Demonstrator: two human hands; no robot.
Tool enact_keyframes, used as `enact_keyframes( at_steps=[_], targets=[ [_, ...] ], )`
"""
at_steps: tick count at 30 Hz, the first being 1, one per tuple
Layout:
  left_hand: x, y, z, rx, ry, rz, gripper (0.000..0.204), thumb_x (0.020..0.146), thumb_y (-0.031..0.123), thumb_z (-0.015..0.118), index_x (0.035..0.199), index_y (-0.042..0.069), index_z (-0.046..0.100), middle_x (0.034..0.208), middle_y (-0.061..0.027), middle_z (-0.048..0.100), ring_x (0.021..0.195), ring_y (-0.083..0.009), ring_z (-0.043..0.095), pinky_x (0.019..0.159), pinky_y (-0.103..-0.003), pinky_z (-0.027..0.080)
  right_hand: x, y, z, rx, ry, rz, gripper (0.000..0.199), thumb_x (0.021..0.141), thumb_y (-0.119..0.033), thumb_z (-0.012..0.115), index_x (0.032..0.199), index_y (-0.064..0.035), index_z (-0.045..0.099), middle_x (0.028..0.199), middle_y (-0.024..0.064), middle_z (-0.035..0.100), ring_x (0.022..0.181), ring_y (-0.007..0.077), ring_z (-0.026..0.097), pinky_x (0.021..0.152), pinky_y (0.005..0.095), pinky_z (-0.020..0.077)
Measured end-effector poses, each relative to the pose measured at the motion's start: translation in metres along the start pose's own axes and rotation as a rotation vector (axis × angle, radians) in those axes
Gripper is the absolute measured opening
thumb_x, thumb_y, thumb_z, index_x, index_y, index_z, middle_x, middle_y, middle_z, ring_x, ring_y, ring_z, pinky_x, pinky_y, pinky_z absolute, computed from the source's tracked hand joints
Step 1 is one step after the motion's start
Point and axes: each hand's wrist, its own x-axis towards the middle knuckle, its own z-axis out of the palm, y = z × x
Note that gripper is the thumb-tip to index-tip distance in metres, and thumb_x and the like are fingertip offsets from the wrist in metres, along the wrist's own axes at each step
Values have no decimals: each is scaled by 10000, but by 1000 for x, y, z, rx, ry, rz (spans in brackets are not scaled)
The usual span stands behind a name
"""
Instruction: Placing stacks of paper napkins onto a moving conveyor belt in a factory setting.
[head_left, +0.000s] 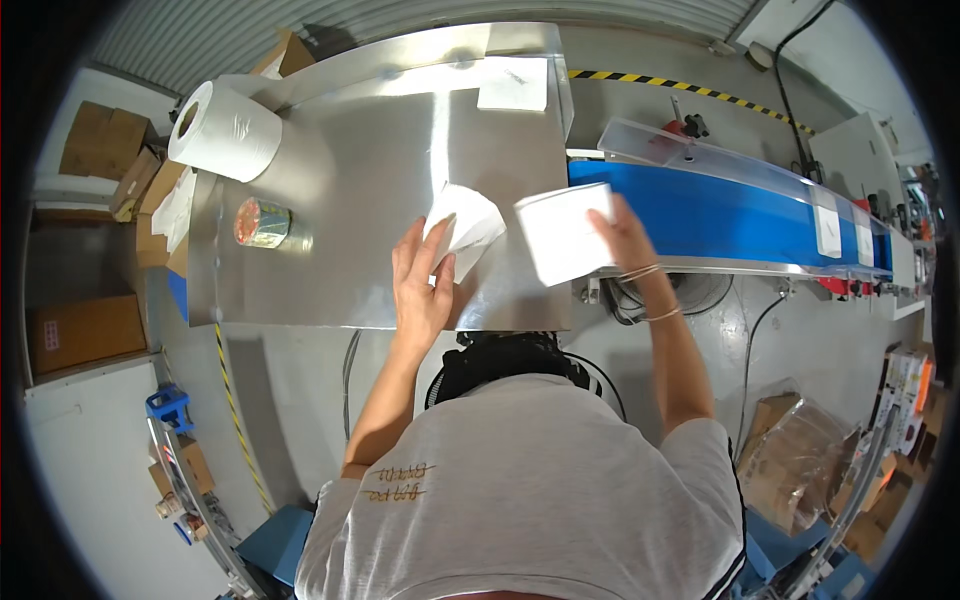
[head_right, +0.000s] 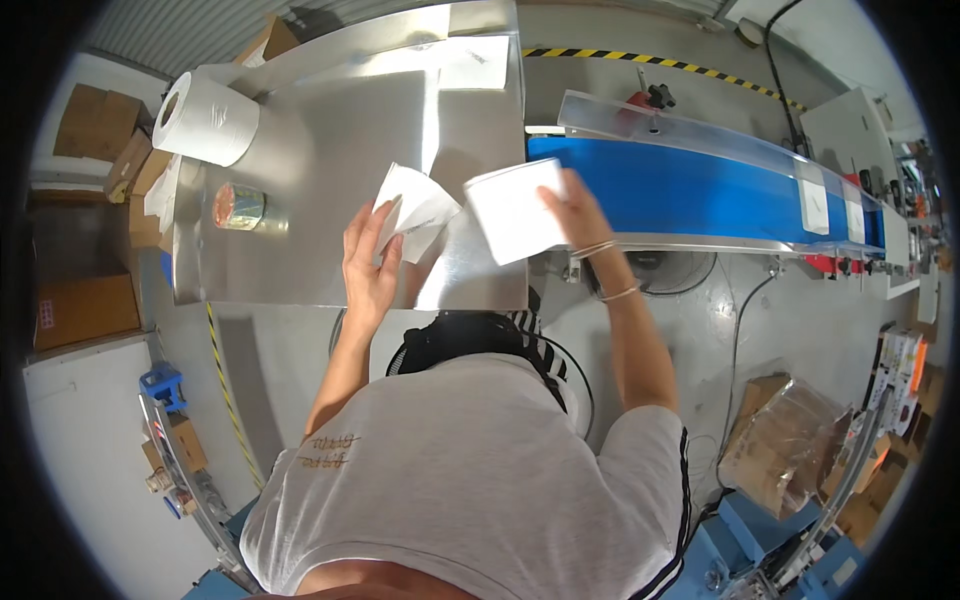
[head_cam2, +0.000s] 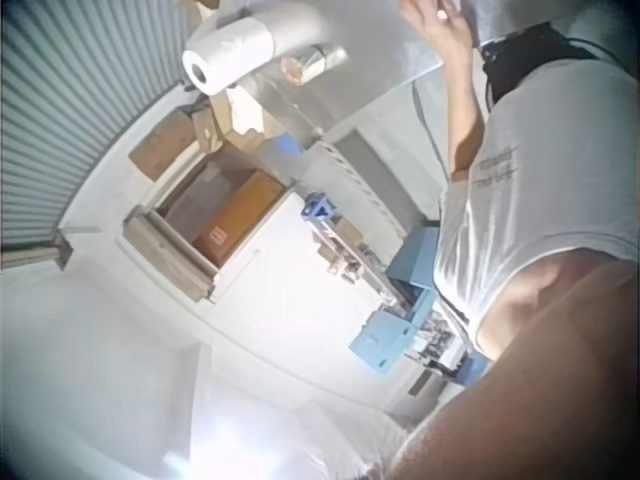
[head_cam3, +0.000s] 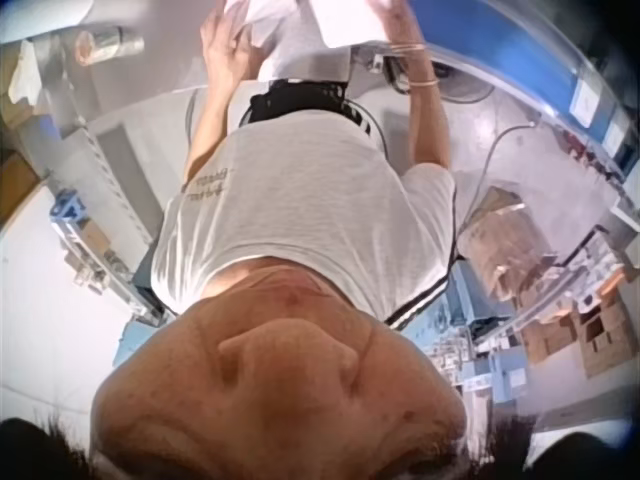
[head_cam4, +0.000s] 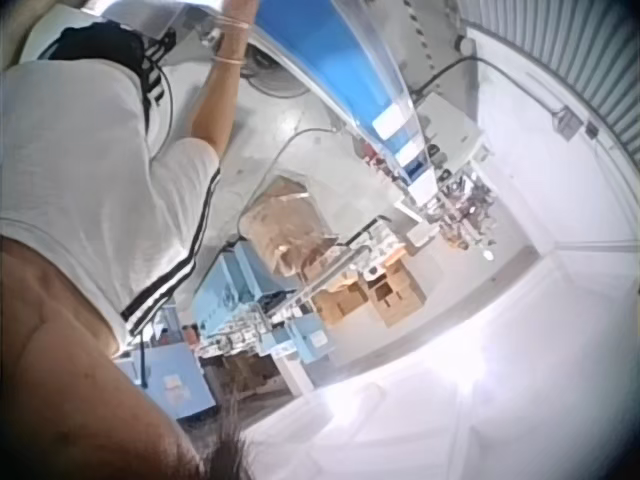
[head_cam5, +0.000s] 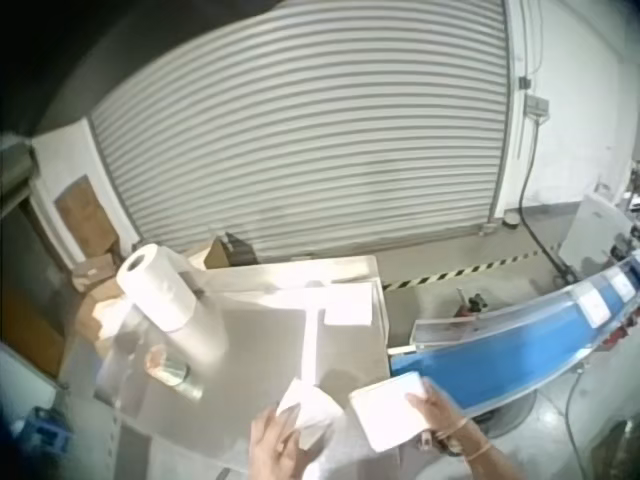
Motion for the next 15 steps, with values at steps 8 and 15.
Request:
enact_keyframes(
  at_steps=[8, 15],
  targets=[
    [3, -9, 0, 57, -14, 41, 374, 820, -25, 607, 1149, 148, 650, 1315, -216, 463, 1153, -335, 493, 837, -363, 503, -11, 23, -101, -951, 702, 154, 432, 806, -357, 683, 1072, -33, 579, 959, 137, 625, 861, 320, 586, 743, 362, 464],
    [1, -7, 0, 58, 5, 28, 382, 747, -78, 623, 1044, 149, 700, 1343, -227, 438, 1191, -377, 448, 949, -418, 430, 10, -83, 9, -213, -154, -298, 546, 696, -158, 786, 1177, -83, 538, 1142, 99, 530, 1062, 245, 527, 858, 333, 467]
  ],
)
